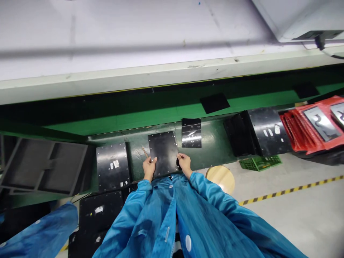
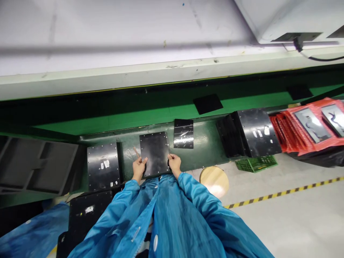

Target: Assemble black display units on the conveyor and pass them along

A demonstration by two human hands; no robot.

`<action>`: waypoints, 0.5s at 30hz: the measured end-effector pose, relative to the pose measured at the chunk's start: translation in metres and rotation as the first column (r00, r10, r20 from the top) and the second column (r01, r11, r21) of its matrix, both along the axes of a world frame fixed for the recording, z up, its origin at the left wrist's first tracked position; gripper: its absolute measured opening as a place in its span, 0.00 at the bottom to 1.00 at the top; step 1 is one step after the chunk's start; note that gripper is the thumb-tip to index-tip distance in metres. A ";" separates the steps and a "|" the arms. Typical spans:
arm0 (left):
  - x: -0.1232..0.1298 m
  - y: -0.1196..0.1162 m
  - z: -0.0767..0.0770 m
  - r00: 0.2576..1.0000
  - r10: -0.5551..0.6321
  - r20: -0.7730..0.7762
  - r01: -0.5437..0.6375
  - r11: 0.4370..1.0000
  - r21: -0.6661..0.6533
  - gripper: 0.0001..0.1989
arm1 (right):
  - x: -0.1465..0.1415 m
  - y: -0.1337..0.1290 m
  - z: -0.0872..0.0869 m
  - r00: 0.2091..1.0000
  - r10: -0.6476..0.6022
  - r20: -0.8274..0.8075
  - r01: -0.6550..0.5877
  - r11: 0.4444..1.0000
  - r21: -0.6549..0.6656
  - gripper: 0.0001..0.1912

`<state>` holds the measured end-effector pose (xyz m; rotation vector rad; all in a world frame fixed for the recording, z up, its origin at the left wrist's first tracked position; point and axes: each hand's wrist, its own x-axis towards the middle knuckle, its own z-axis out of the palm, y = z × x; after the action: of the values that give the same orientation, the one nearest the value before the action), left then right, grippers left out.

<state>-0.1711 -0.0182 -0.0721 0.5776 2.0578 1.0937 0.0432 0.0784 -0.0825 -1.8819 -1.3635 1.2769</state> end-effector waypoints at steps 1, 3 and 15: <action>0.000 0.001 0.001 0.996 -0.038 -0.077 0.033 0.997 -0.072 0.17 | 0.001 0.001 -0.001 1.000 -0.007 0.009 0.007 1.000 0.004 0.21; 0.000 0.003 0.003 0.970 -0.122 -0.211 0.075 0.973 -0.218 0.16 | 0.005 0.001 -0.003 1.000 -0.007 0.017 0.007 1.000 0.013 0.21; 0.002 0.019 0.012 0.896 -0.305 -0.321 0.199 0.925 -0.323 0.21 | -0.001 0.020 0.023 0.931 0.176 0.319 -0.175 0.984 -0.032 0.16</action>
<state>-0.1687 0.0013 -0.0598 0.9301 2.3191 0.5503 0.0425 0.0982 -0.0598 -2.0770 -1.7302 1.0836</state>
